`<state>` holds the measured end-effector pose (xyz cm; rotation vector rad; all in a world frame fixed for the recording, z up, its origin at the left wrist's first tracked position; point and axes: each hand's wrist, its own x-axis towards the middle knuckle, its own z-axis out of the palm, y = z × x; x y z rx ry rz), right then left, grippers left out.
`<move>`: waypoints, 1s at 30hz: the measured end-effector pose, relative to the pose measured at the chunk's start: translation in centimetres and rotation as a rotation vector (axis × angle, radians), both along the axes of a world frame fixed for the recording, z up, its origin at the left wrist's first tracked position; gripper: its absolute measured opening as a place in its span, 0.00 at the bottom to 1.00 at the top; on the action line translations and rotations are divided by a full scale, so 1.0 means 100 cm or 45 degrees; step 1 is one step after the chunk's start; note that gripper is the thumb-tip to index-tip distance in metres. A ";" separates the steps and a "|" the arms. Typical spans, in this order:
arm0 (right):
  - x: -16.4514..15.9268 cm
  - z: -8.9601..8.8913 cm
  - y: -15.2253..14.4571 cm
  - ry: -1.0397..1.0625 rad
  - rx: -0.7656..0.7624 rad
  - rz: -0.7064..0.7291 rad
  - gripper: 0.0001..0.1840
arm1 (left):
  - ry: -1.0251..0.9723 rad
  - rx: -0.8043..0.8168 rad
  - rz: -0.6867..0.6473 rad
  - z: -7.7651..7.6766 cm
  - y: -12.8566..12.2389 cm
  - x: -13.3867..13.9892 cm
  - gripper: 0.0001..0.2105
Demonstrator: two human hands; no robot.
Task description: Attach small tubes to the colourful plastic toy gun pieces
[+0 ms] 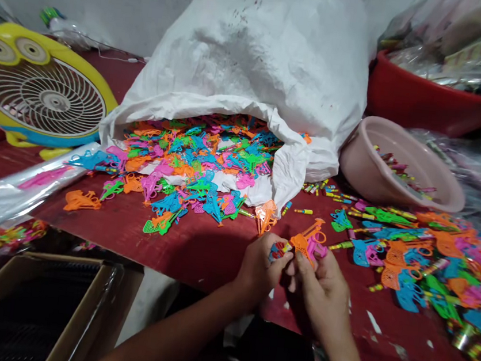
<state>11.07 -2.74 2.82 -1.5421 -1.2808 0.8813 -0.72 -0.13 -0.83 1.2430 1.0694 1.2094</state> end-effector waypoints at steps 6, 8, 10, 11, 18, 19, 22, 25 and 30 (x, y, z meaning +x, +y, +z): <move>0.115 0.060 0.036 -0.806 -0.083 -0.605 0.17 | -0.506 -0.356 0.180 0.007 0.010 -0.021 0.10; 0.142 0.075 0.045 -1.335 -0.264 -0.841 0.21 | -0.604 -0.385 0.190 0.011 0.013 -0.033 0.14; 0.142 0.074 0.051 -1.562 -0.078 -0.820 0.26 | -0.676 -0.415 0.158 0.013 0.014 -0.041 0.16; 0.130 0.068 0.054 -1.557 0.103 -0.678 0.27 | -0.712 -0.430 0.132 0.013 0.014 -0.043 0.15; 0.003 0.011 0.096 -1.417 0.556 0.697 0.25 | -0.707 -0.406 0.147 0.012 0.013 -0.041 0.10; -0.005 0.009 0.102 -1.500 0.544 0.767 0.24 | -0.709 -0.402 0.160 0.012 0.014 -0.042 0.11; -0.007 0.007 0.108 -1.627 0.518 0.821 0.17 | -0.713 -0.399 0.203 0.012 0.015 -0.043 0.13; 0.007 0.006 0.101 -1.599 0.574 0.752 0.13 | -0.706 -0.381 0.235 0.010 0.015 -0.044 0.13; 0.031 0.005 0.067 -1.176 0.580 0.515 0.12 | -0.676 -0.319 0.257 0.009 0.013 -0.042 0.11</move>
